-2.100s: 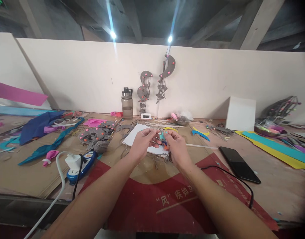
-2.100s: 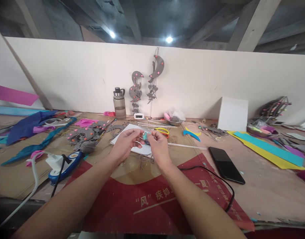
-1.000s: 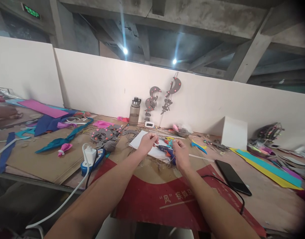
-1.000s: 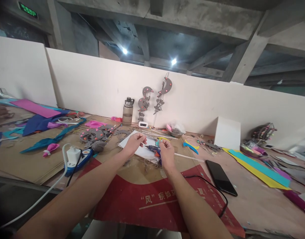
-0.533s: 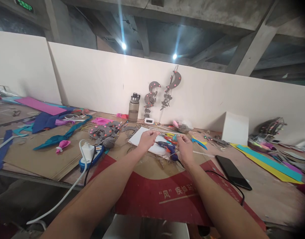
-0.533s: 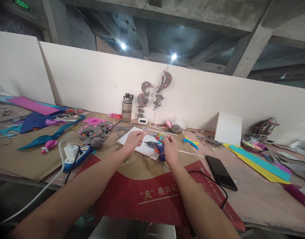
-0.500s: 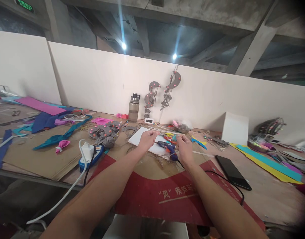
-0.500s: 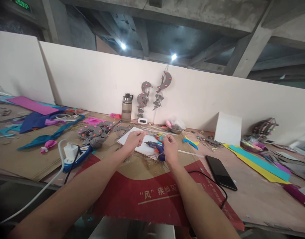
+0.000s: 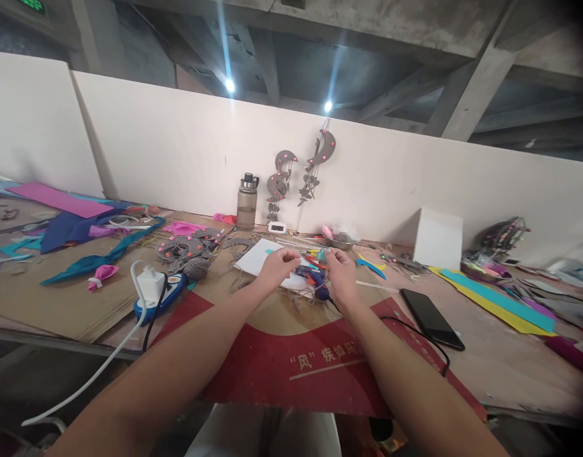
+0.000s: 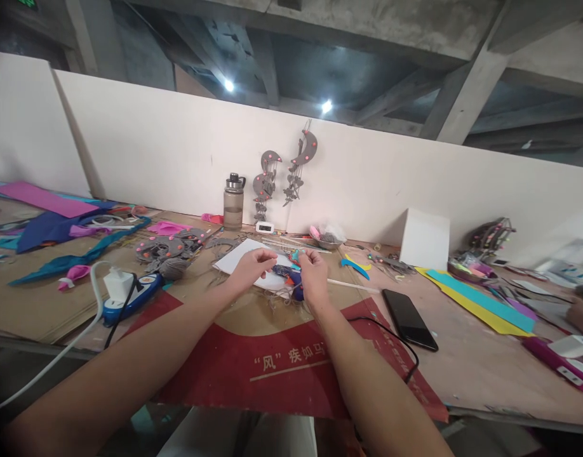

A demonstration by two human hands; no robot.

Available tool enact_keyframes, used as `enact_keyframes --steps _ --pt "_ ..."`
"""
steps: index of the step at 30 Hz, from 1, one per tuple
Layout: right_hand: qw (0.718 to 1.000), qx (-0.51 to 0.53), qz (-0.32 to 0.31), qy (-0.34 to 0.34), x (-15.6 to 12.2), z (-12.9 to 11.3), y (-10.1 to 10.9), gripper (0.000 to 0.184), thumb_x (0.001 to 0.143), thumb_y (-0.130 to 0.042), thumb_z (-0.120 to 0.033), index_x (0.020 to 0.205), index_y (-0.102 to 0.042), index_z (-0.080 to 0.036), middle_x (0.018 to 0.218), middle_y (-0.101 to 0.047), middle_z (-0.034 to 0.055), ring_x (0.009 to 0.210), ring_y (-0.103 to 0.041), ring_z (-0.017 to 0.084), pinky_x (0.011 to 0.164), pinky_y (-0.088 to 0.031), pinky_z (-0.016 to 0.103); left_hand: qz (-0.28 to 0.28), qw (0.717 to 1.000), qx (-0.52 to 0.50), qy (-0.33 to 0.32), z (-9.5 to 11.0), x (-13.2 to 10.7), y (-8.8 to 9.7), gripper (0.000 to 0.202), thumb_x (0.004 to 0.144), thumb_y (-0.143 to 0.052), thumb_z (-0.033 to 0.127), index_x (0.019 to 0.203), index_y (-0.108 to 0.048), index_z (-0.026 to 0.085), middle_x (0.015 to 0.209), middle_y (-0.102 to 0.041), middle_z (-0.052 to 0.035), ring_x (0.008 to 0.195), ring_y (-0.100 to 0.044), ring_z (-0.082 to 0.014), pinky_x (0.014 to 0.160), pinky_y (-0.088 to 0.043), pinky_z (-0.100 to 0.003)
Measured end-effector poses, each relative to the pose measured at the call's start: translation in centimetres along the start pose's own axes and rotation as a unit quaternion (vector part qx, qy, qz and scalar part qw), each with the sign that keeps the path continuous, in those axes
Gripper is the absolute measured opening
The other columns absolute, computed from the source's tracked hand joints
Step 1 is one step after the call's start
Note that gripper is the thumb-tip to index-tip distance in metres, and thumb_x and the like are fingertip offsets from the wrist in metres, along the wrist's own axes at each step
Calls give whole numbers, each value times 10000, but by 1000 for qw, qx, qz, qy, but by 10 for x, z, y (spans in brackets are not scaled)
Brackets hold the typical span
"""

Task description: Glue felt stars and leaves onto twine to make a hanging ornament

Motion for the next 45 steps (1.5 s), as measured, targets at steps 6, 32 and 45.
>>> enact_keyframes --steps 6,32,45 --pt "998 41 -37 -15 -10 -2 -7 227 735 -610 -398 709 -526 -189 555 -411 -81 455 -264 60 428 -234 209 -35 997 -60 -17 11 -9 -12 236 713 -669 271 907 -685 135 802 -667 -38 645 -584 -106 490 -454 -199" --pt "992 6 -124 -5 -19 2 -18 284 785 -619 -455 875 -593 -187 610 -417 -65 514 -335 75 476 -343 195 58 990 -131 -3 14 -10 -11 180 673 -672 279 775 -632 136 586 -565 12 470 -502 -74 371 -325 -169" --pt "990 -72 -113 47 -21 -7 -16 250 813 -566 -440 823 -567 -190 676 -480 -34 616 -429 116 560 -388 238 17 993 -116 15 12 -8 -10 139 697 -620 278 733 -587 148 474 -475 44 398 -350 -44 377 -253 -166"
Point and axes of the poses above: each hand's wrist, its own x-axis towards the middle knuckle, its own y-axis out of the back of the hand, z = x × y, the point moved 2 cm from there along x, towards the middle knuckle
